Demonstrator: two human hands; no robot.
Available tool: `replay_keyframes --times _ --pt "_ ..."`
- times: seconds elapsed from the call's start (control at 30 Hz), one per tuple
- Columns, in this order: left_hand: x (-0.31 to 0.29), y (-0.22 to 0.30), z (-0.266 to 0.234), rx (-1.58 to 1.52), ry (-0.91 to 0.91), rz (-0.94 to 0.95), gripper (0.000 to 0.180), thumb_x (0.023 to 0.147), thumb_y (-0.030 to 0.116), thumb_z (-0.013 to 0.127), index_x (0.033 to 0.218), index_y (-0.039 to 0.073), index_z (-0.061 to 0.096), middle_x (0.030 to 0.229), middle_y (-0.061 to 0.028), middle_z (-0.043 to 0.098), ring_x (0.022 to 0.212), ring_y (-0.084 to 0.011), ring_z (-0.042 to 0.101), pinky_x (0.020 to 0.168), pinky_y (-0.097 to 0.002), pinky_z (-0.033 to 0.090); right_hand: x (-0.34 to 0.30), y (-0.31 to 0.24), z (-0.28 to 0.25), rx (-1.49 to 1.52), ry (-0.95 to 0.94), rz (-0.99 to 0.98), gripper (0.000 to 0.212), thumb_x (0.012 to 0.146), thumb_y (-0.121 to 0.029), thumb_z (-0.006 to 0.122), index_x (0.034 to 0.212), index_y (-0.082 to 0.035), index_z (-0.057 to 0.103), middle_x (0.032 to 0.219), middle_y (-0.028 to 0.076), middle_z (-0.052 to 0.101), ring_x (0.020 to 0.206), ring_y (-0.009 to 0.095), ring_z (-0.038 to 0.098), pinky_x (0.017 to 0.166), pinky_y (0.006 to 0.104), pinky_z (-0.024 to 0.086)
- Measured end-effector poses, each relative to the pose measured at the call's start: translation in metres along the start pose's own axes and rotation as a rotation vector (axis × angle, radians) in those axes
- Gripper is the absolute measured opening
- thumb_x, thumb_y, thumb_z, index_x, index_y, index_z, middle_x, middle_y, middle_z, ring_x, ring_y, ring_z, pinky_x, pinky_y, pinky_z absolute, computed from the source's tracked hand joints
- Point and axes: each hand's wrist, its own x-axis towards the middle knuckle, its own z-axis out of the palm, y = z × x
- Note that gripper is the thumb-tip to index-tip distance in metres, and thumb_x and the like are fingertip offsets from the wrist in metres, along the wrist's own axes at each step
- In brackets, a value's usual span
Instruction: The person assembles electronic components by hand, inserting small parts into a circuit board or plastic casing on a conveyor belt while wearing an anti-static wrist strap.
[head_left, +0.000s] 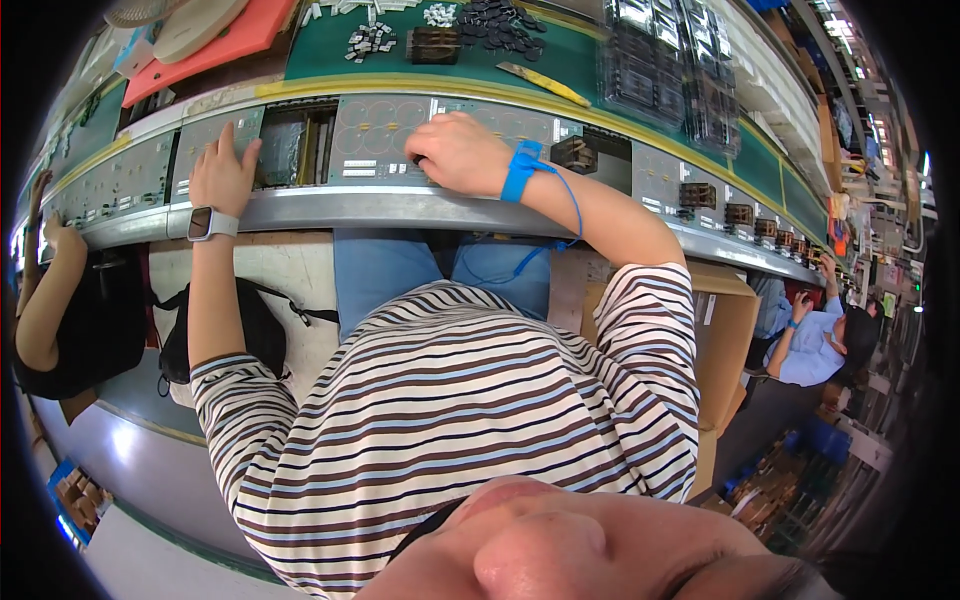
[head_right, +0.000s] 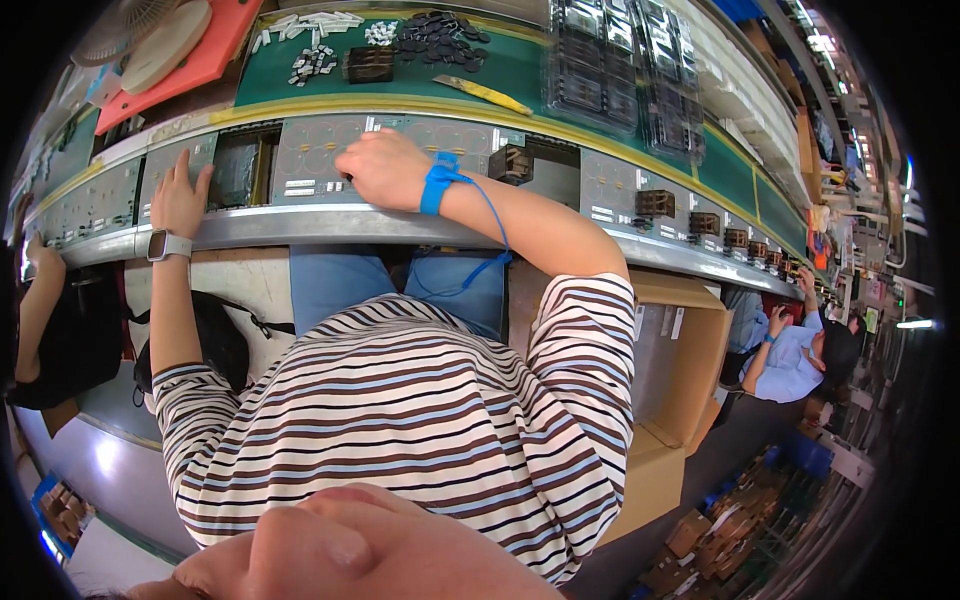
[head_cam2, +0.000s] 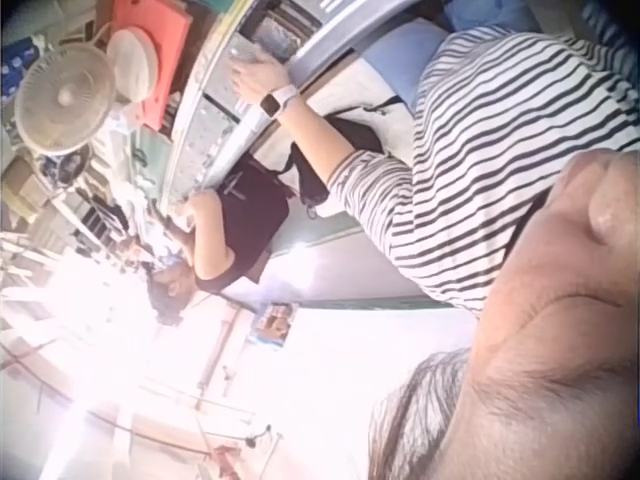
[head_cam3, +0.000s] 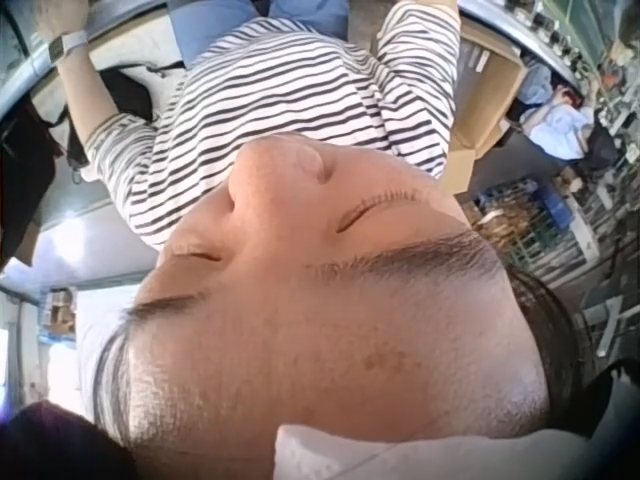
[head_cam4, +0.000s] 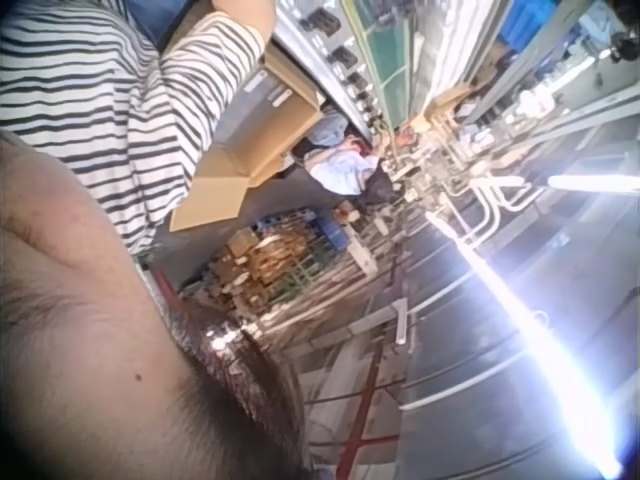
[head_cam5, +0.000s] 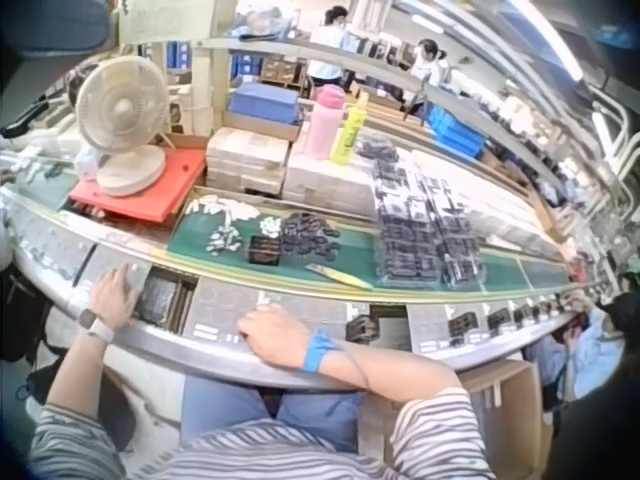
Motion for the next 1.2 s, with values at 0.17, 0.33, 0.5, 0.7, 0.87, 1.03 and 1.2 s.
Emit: replay_keyframes --times 0.17,0.33,0.5,0.7,0.87,1.03,1.2 --pt "-0.013 -0.005 0.010 -0.048 -0.006 -0.004 0.057 0.085 0.049 0.042 0.126 0.010 0.040 0.112 -0.0198 0.052 0.105 -0.0345 0.050 0.084 -0.0431 0.042 0.000 -0.001 0.002 0.005 0.007 -0.005 0.011 0.076 -0.011 0.052 0.085 -0.008 0.060 0.085 0.007 0.060 0.087 0.026 0.053 0.079 0.0374 0.040" --pt "-0.020 0.013 0.009 0.031 -0.021 0.022 0.061 0.084 0.050 0.043 0.130 0.011 0.036 0.121 -0.0198 0.048 0.113 -0.0335 0.045 0.091 -0.0438 0.037 0.000 -0.001 0.002 -0.055 0.012 -0.022 0.010 0.076 -0.011 0.053 0.084 -0.008 0.060 0.083 0.006 0.060 0.085 0.025 0.053 0.079 0.0369 0.040" --pt "-0.026 0.038 -0.001 -0.082 -0.036 0.108 0.060 0.084 0.049 0.044 0.130 0.011 0.037 0.121 -0.0195 0.048 0.113 -0.0325 0.045 0.093 -0.0448 0.035 -0.001 -0.001 0.005 -0.065 0.052 -0.048 0.009 0.075 -0.011 0.055 0.083 -0.009 0.059 0.080 0.006 0.058 0.083 0.024 0.053 0.078 0.0363 0.040" --pt "-0.032 0.061 -0.007 -0.126 -0.016 0.217 0.060 0.084 0.047 0.047 0.130 0.009 0.037 0.120 -0.0204 0.049 0.114 -0.0343 0.044 0.092 -0.0457 0.035 -0.006 0.001 0.008 -0.074 0.087 -0.083 0.010 0.074 -0.010 0.056 0.083 -0.009 0.059 0.078 0.005 0.058 0.082 0.024 0.052 0.077 0.0361 0.040" --pt "-0.033 0.068 -0.008 -0.143 -0.019 0.262 0.060 0.083 0.046 0.048 0.129 0.008 0.037 0.119 -0.0229 0.048 0.113 -0.0354 0.044 0.092 -0.0439 0.036 -0.007 0.003 0.016 -0.010 0.182 -0.116 0.009 0.073 -0.008 0.057 0.082 -0.007 0.058 0.078 0.006 0.057 0.081 0.025 0.052 0.076 0.0362 0.040" --pt "-0.034 0.069 -0.007 -0.149 -0.005 0.281 0.060 0.083 0.046 0.048 0.128 0.008 0.039 0.119 -0.0237 0.048 0.112 -0.0356 0.045 0.091 -0.0424 0.037 -0.008 0.000 0.018 0.026 0.240 -0.132 0.010 0.071 -0.006 0.058 0.081 -0.006 0.058 0.077 0.008 0.056 0.078 0.026 0.052 0.073 0.0362 0.041" --pt "-0.035 0.070 -0.009 -0.152 -0.010 0.279 0.059 0.083 0.046 0.049 0.127 0.008 0.040 0.118 -0.0243 0.047 0.112 -0.0362 0.045 0.091 -0.0423 0.038 -0.008 -0.002 0.025 0.033 0.268 -0.089 0.008 0.071 -0.006 0.058 0.079 -0.005 0.058 0.077 0.008 0.056 0.079 0.026 0.052 0.072 0.0361 0.042"
